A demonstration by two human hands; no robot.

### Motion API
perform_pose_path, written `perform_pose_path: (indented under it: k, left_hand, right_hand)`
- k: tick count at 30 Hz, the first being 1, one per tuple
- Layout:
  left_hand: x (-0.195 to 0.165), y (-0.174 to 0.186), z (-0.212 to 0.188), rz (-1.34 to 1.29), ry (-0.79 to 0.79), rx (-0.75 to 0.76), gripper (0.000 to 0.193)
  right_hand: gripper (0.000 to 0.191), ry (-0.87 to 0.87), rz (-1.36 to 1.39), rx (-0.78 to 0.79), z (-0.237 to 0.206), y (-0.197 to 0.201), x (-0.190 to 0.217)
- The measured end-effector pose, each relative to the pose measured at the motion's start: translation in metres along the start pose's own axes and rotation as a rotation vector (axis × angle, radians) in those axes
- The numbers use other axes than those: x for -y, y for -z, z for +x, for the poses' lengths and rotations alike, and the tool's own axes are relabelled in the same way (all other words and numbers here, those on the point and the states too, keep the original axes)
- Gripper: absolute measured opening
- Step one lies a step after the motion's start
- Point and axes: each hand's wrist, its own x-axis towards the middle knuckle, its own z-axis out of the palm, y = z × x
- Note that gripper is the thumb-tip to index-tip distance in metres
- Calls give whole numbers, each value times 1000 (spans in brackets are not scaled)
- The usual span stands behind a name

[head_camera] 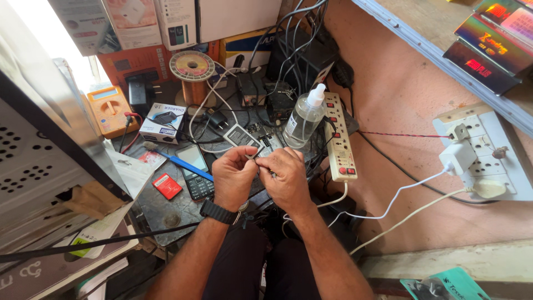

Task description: The person works on a small electronic device, likely a phone battery, using a screwdriver to manipulate components. They connect the device to a power source and use a multimeter to test it.

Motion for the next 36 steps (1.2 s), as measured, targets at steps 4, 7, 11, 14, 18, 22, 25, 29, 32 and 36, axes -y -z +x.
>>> perform_pose_path:
  k: [4,7,11,14,18,22,25,29,32,36]
  left_hand:
    - [2,0,-1,1,1,2,21]
    - [1,0,0,3,1,0,21]
    - [0,-1,0,15,-2,-4,22]
    - [0,0,-1,13,-9,0,21]
    - [-1,1,-3,25,10,-5,21]
    - [-2,2,-2,21,3,1,21]
    - [-2,1,-1,5,10,3,21]
    - [-1,1,-1,17,-7,1,21]
    - [0,1,-1,26,-10,0,21]
    - [0,1,0,18,-11,0,21]
  right_hand:
    - [16,9,7,-12,-1,-1,-1]
    - [16,-2,4,-8,0,-1,0]
    - [16,-4,2,-10,0,-1,-1]
    - [16,0,8,-12,-1,-2,0]
    - [17,-1,2,-8,-2,-3,1]
    - [16,5,14,-8,-2,-2,1]
    - [16,-3,9,-8,-1,-2,2]
    - [16,1,21,-9,0,-1,1]
    - [16,0,23,-8,0,-2,1]
    - [16,-8,26,-7,0,-1,1]
